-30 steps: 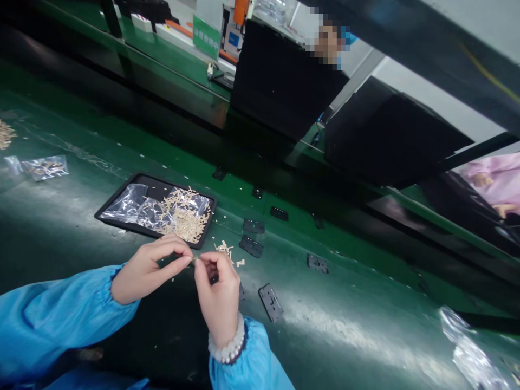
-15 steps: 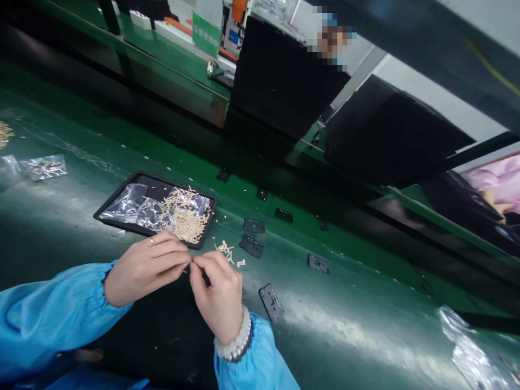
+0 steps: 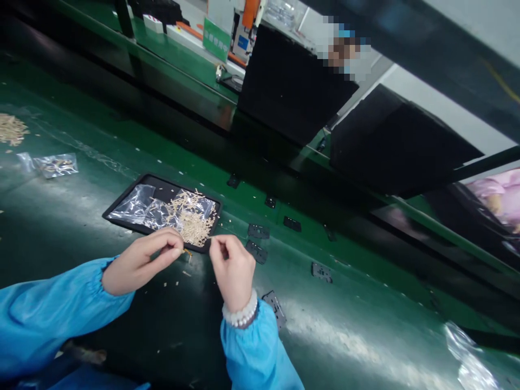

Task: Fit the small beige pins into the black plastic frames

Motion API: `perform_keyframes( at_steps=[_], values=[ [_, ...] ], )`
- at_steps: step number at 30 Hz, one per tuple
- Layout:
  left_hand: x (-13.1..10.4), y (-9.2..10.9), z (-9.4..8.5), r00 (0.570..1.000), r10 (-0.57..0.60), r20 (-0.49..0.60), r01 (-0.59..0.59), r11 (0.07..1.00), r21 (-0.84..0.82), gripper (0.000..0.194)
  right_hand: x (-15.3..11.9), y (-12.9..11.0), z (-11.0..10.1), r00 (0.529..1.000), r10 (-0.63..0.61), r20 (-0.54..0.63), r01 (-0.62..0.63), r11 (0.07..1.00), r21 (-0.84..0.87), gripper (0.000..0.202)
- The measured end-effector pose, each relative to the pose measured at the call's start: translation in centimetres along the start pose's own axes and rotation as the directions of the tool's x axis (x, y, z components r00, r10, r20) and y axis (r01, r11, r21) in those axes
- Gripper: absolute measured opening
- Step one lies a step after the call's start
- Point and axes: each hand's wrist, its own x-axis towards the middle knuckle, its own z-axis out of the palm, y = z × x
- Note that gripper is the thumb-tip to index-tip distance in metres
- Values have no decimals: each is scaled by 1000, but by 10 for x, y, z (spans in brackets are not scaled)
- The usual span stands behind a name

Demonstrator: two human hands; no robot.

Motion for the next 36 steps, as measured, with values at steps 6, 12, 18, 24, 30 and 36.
perform_keyframes(
  at_steps=[6, 12, 18, 24, 30, 36],
  values=[
    [2, -12, -3, 990, -121, -74, 122, 993, 2, 18, 15, -5, 9, 982, -149, 114, 153, 988, -35, 28],
    [1, -16, -1, 985, -117, -123, 120, 993, 10, 15, 4, -20, 15, 964, -260, 56, 261, 965, -8, 13],
    [0, -11, -4, 989, 106, -105, -82, 973, 215, 15, 0, -17, 16, 949, -306, 76, 308, 951, -25, 15],
    [3, -5, -2, 938, 343, -44, -262, 789, 556, 15, -4, -22, 18, 962, -272, -10, 272, 962, -4, 17],
    [5, -8, 0, 985, 118, -127, -76, 953, 295, 13, 15, 1, 22, 993, 114, -22, -106, 965, 239, 17],
    [6, -22, -2, 986, -20, -164, 46, 987, 156, 12, 53, 48, 12, 959, -6, 284, 52, 987, -155, 29]
  ],
)
